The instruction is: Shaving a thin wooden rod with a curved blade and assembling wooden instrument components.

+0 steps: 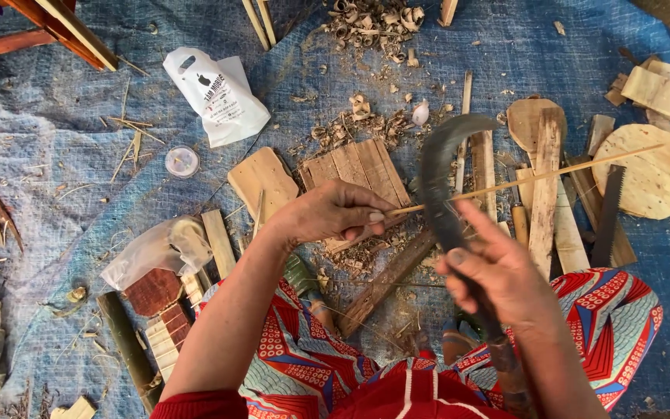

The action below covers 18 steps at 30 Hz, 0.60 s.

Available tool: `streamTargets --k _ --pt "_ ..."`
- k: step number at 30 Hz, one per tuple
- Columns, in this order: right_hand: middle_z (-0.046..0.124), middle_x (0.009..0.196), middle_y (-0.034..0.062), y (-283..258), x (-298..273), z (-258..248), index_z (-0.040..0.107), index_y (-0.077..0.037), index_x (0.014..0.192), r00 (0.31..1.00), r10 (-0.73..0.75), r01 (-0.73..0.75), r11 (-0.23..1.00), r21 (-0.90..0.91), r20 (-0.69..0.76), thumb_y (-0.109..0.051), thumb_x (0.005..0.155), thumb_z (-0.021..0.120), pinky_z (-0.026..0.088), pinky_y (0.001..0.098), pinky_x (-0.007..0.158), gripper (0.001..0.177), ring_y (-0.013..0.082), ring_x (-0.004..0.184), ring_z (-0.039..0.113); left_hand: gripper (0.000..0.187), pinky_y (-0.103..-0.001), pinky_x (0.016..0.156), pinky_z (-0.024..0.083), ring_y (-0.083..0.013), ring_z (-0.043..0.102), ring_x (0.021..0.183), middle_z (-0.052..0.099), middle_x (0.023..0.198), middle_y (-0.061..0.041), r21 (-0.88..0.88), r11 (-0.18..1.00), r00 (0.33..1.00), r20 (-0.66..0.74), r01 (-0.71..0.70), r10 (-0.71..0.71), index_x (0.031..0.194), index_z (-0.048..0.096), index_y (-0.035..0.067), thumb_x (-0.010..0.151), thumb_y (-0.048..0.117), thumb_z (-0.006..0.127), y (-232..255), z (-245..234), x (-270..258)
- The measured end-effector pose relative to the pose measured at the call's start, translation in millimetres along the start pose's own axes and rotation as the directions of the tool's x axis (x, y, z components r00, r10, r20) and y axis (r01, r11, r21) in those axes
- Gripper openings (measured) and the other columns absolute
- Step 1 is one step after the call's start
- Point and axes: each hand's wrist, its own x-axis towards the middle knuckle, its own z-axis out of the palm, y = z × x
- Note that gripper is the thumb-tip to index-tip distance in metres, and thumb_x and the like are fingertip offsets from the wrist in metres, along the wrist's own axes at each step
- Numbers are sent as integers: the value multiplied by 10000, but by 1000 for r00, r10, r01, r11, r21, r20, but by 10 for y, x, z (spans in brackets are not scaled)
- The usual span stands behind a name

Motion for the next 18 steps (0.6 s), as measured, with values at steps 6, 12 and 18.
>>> streamTargets --k 6,12,18 --pt "721 817 173 -211 -151 -44 350 -97 1623 993 50 -34 989 143 -106 -57 867 673 421 225 328 823 124 516 613 320 -198 448 431 -85 601 541 797 899 -76 170 981 994 -65 95 -85 1252 734 44 945 34 643 17 20 -30" --pt "730 824 194 -157 -123 -77 310 -101 1635 995 53 -40 987 155 -81 -55 868 678 453 223 323 852 132 519 641 298 -231 465 451 -85 597 530 781 803 -35 329 937 991 -101 114 -85 1200 775 70 933 34 647 114 -3 -76" --pt "735 809 78 -354 -151 -652 406 -146 1634 983 -22 55 983 176 -183 -95 843 703 439 189 337 846 83 491 633 316 -223 446 449 -94 574 487 815 869 -74 314 928 977 -127 202 -170 1199 783 111 893 59 723 164 -229 -240"
